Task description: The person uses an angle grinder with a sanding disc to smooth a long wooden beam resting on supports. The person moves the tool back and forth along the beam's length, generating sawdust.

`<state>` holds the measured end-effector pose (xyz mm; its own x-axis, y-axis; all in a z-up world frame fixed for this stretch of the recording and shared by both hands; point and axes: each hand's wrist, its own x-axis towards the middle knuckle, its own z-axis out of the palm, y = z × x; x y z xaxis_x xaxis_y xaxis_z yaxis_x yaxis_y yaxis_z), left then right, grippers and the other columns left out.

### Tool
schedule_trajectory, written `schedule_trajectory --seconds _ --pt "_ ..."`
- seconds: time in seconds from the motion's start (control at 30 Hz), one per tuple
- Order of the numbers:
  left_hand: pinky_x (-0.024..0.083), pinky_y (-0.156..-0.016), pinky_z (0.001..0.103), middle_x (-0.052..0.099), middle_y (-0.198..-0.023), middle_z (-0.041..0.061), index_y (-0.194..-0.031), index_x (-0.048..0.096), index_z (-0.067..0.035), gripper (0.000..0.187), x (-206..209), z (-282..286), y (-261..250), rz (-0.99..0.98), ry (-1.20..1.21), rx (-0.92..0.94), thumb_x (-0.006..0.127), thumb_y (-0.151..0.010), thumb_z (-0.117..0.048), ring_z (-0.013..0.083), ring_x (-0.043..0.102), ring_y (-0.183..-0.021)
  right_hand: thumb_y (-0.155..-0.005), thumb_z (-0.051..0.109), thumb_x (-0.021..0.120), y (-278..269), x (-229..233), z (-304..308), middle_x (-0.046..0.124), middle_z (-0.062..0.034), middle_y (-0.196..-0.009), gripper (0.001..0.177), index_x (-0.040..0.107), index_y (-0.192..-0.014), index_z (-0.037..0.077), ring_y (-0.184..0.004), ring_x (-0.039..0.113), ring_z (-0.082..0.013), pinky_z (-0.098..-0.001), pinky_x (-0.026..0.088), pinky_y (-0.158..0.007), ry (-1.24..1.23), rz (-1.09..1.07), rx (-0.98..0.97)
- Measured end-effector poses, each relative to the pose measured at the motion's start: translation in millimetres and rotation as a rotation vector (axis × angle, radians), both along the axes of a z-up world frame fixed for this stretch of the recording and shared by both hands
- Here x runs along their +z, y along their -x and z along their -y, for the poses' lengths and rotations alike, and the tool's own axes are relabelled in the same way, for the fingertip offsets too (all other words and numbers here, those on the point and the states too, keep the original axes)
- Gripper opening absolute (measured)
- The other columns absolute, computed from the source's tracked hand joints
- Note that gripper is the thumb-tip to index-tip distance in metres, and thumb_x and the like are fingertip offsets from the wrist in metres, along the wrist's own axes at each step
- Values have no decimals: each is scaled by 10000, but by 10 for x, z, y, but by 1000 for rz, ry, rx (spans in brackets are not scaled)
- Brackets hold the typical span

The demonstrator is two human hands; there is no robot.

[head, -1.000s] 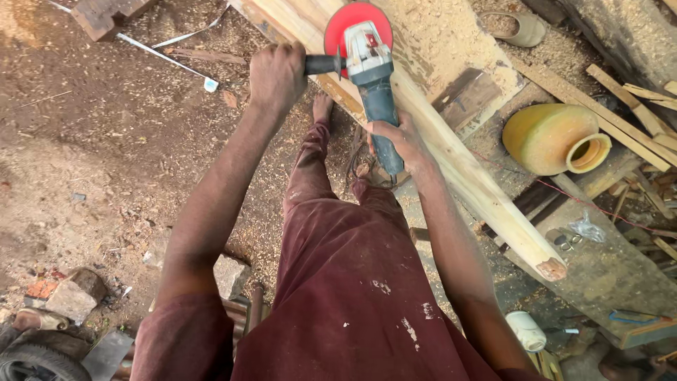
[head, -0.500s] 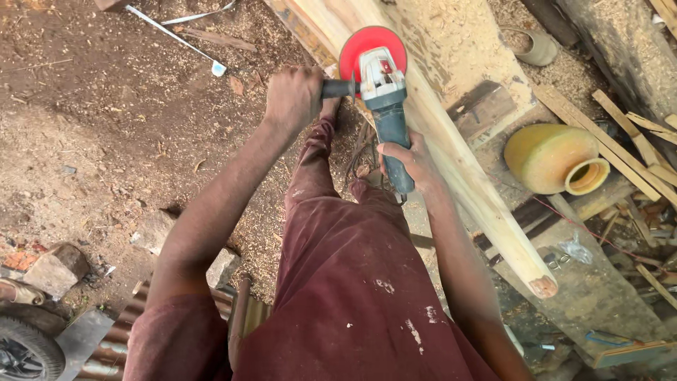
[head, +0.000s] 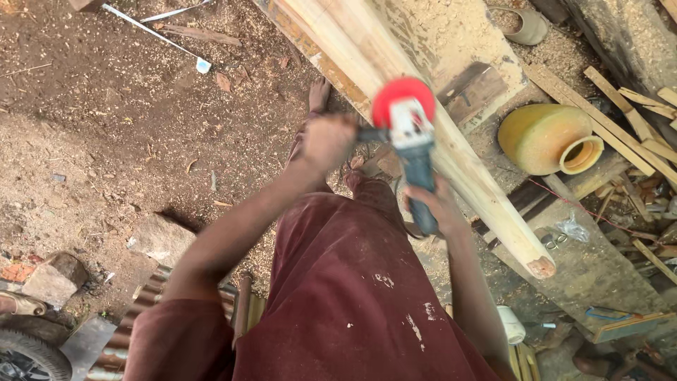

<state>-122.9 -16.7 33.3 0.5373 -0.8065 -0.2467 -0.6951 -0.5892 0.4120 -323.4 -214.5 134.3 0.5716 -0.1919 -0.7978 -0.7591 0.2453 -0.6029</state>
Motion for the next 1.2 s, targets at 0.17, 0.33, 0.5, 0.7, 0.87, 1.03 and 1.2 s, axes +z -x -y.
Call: schedule_trajectory --seconds 0.17,0.33,0.5,0.7,0.87,1.03,1.2 --pt "595 -598 345 717 -854 89 -890 679 -84 67 222 532 720 4 75 -108 672 -833 -120 209 727 -755 -773 205 786 690 96 169 691 -102 -766 414 606 -1090 9 -633 689 -189 -336 585 -593 -3 -61 -138" --pt "579 -532 379 692 -832 114 -847 686 -95 118 159 262 129 -24 9 17 684 -753 -166 239 712 -754 -781 223 796 11 1 -36 663 -91 -758 448 594 -1115 4 -603 667 -190 -332 569 -550 -66 -38 -145" --pt "439 -352 302 585 -629 -1 -934 719 -151 159 -201 -202 -1434 139 -438 -79 618 -963 -271 90 480 -450 -835 324 810 -1364 -168 -404 647 -58 -703 425 633 -1045 0 -554 638 -150 -299 534 -509 -109 132 -88" --pt "374 -346 282 495 -532 3 -948 728 -134 301 -130 -35 -1808 139 -366 -182 530 -1057 -333 78 411 -405 -830 342 789 -1402 -132 -388 650 -82 -667 421 627 -1025 7 -510 637 -165 -308 527 -470 -131 118 -144" --pt "401 -957 687 768 -917 36 -919 745 -198 180 210 589 -278 -171 -296 -291 604 -969 -298 219 749 -826 -860 293 777 111 109 -98 652 -80 -745 466 597 -1168 -7 -586 644 -173 -316 534 -523 -151 38 -291" --pt "599 -647 345 746 -894 4 -879 755 -195 85 397 1292 1142 -246 -41 -458 684 -875 -148 182 754 -816 -773 286 765 1640 260 166 702 -115 -796 506 590 -1167 21 -647 697 -234 -370 610 -579 -107 -201 -508" --pt "586 -680 337 742 -901 25 -913 740 -169 114 338 1417 1319 -205 1 -535 722 -801 -171 159 747 -785 -833 237 759 1792 253 203 688 -133 -795 416 590 -1120 -11 -659 684 -240 -368 587 -574 -97 -155 -540"
